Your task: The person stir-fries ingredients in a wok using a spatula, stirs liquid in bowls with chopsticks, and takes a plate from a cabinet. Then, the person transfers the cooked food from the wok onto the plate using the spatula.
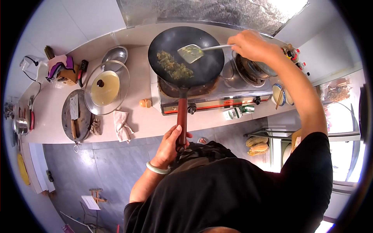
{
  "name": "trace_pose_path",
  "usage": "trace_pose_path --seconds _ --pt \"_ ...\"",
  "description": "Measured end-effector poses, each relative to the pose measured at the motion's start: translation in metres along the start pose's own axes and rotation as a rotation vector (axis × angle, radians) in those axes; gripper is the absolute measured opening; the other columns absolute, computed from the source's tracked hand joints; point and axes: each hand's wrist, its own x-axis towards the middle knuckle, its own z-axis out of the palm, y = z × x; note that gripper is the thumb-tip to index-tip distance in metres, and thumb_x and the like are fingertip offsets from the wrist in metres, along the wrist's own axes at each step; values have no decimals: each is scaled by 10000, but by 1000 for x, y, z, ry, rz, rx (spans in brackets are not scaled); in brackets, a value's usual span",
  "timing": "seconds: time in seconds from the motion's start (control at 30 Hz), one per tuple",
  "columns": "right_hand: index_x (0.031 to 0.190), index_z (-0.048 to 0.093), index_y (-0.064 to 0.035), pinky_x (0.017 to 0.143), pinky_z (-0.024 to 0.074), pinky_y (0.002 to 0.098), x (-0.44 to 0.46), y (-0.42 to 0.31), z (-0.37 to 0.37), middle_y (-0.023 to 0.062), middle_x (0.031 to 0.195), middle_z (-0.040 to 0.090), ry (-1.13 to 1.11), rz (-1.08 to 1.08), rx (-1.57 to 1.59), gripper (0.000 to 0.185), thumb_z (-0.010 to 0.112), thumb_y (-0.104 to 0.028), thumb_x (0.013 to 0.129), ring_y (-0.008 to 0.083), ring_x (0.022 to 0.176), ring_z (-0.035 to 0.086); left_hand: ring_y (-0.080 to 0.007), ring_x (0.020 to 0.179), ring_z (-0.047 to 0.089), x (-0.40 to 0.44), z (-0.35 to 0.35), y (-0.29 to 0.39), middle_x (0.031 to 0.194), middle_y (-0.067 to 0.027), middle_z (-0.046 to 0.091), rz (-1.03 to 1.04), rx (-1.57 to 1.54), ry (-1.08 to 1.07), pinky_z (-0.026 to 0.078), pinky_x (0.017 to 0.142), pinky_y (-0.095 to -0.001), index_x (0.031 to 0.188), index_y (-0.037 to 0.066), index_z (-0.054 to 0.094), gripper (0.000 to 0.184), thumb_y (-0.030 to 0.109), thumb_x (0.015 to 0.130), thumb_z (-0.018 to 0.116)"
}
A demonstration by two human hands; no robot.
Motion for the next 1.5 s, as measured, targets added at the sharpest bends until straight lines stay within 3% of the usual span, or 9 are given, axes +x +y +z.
trace_pose_path --seconds 0.17,0.33,0.6,0.73,1.0,1.17,1.27,1.37,1.5 --pt "835 637 -49 648 502 445 -27 7 -3 128 768 649 -63 -156 -130 82 576 -79 788 338 744 640 -155 820 573 -9 -13 -2 978 -121 630 26 -20 96 446 735 -269 1315 -9 446 552 430 983 420" --pt "826 576 -41 578 533 393 -31 -36 23 107 792 622 29 -423 -81 85 565 -61 744 293 697 652 -130 732 570 -9 -36 -11 929 -90 620 10 -86 145 443 657 -251 1283 -1 482 478 376 988 470" --pt "837 610 -37 640 513 454 11 -11 43 149 750 640 112 10 -7 92 585 -30 749 357 752 643 -127 737 571 -17 -35 -12 924 -90 630 18 -18 189 446 668 -247 1259 -2 503 434 337 991 465" --pt "883 607 -44 637 515 455 35 -7 44 146 834 654 298 -57 -13 127 552 -22 771 339 808 649 -132 778 573 -18 -42 -22 932 -103 653 -4 9 192 453 710 -255 1256 -3 513 449 349 992 425" --pt "927 574 -61 598 511 420 -2 -23 85 100 781 581 275 -249 2 128 536 -62 804 309 741 628 -104 747 554 -17 -39 -21 904 -76 651 26 38 240 446 668 -235 1216 19 551 405 336 978 471" --pt "857 590 -51 610 512 417 -66 -21 36 96 776 586 177 -87 -26 120 579 -24 741 302 755 632 -109 683 582 -23 -46 -21 902 -81 638 -12 19 270 466 617 -220 1234 13 509 379 294 980 501" --pt "1007 633 -62 580 502 390 -84 -11 30 63 791 580 106 -75 -69 264 586 -36 748 262 748 629 -111 682 583 -20 -50 -24 909 -88 644 -20 32 289 471 614 -225 1226 7 512 372 282 976 505" --pt "844 602 -53 621 514 421 -73 -23 61 94 771 593 150 -85 40 95 564 -44 757 305 759 634 -109 679 583 -16 -51 -26 906 -91 645 -24 41 268 472 613 -227 1218 2 516 369 280 974 508" --pt "882 601 -61 620 509 427 -57 -27 84 98 781 591 210 30 9 123 569 -41 764 306 757 627 -94 709 526 -18 -31 -18 859 -32 597 6 95 264 429 639 -227 1148 -13 581 367 286 953 495"
